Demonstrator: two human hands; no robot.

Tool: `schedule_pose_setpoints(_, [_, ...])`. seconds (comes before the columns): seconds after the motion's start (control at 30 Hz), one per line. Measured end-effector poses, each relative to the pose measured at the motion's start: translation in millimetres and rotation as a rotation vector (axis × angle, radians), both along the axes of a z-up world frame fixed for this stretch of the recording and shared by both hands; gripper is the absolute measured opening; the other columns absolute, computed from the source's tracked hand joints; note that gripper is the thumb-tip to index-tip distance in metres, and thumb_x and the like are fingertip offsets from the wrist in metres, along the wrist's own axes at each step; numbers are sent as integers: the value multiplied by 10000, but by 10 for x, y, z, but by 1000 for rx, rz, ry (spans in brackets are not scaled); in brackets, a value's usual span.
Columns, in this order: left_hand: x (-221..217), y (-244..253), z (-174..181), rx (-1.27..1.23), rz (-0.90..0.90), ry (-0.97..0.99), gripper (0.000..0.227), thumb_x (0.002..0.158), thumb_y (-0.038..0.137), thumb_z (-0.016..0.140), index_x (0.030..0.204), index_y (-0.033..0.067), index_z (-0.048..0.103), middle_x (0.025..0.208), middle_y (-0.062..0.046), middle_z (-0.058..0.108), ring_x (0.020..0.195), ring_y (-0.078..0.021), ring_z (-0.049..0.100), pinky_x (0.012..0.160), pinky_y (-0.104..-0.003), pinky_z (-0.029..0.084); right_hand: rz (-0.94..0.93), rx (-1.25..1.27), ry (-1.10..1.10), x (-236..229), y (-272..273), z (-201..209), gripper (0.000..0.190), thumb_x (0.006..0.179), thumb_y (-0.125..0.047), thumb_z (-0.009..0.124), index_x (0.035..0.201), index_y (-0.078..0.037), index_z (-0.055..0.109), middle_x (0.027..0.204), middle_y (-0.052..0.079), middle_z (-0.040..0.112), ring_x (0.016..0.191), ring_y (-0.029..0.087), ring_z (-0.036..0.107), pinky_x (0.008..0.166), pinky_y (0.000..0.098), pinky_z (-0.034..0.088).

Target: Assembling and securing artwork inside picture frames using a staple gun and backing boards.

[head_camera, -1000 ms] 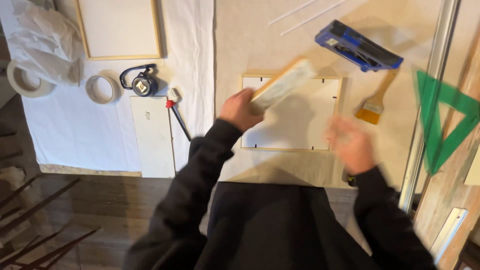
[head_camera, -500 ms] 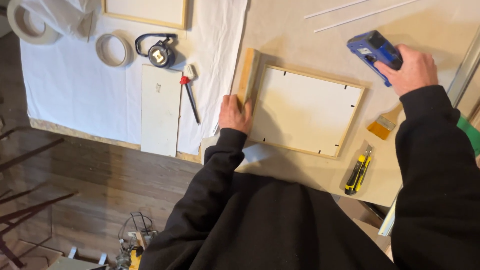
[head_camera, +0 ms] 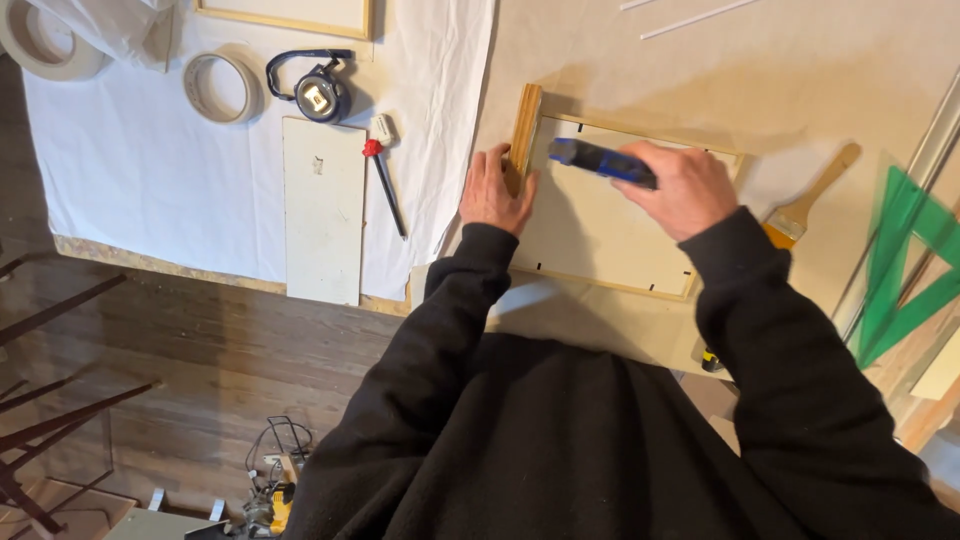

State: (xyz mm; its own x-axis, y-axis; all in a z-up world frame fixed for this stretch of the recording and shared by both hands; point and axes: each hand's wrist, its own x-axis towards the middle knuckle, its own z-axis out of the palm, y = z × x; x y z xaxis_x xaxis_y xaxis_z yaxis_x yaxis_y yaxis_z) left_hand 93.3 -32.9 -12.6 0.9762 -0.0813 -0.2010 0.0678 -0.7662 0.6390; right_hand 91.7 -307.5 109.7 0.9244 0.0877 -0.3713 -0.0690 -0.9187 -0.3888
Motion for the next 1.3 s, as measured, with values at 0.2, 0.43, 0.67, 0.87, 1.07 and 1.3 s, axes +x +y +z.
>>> schedule_pose_setpoints(0.2, [140,-79,16,-18,48,71,626,904,497,785,1382,218,493,1072,-32,495,1058,-327,676,1001,-460,579,55,-77,58,90,202,90,393,961,-302,813,1342,-320,720,1050,50,822,1004,325,796,872,523,633])
schedule_pose_setpoints(0.43, [138,-139,-79,-42,104,99,644,846,454,836,1330,230,474,1074,-43,484,1077,-344,671,1042,-460,564,90,-86,114,162,223,135,410,974,-306,804,1371,-312,700,1082,62,819,1056,342,783,922,554,621])
schedule_pose_setpoints(0.67, [252,-145,-83,-135,142,171,584,830,435,829,1277,234,511,1049,-25,490,1045,-307,677,995,-429,559,106,-142,130,162,254,38,410,981,-307,781,1373,-326,663,1064,74,800,1040,342,782,907,571,628])
schedule_pose_setpoints(0.87, [147,-207,-157,-81,156,50,573,810,369,854,1242,222,509,1011,-23,469,1011,-334,671,991,-443,564,119,-165,140,111,243,0,376,1009,-329,749,1370,-333,642,1070,67,790,1048,330,776,926,572,621])
schedule_pose_setpoints(1.07, [156,-170,-299,-127,129,-28,576,797,338,862,1240,217,514,1017,-48,480,1023,-364,651,985,-477,552,95,-140,32,97,278,-141,337,993,-257,776,1310,-270,663,1028,74,783,1011,324,779,899,541,616])
schedule_pose_setpoints(1.3, [94,-37,-528,-198,14,-126,681,719,149,892,1322,84,581,1097,-187,579,1059,-442,664,981,-494,562,-55,-299,-355,36,569,-416,178,907,-223,718,1045,-332,693,814,-59,732,823,207,768,797,438,597])
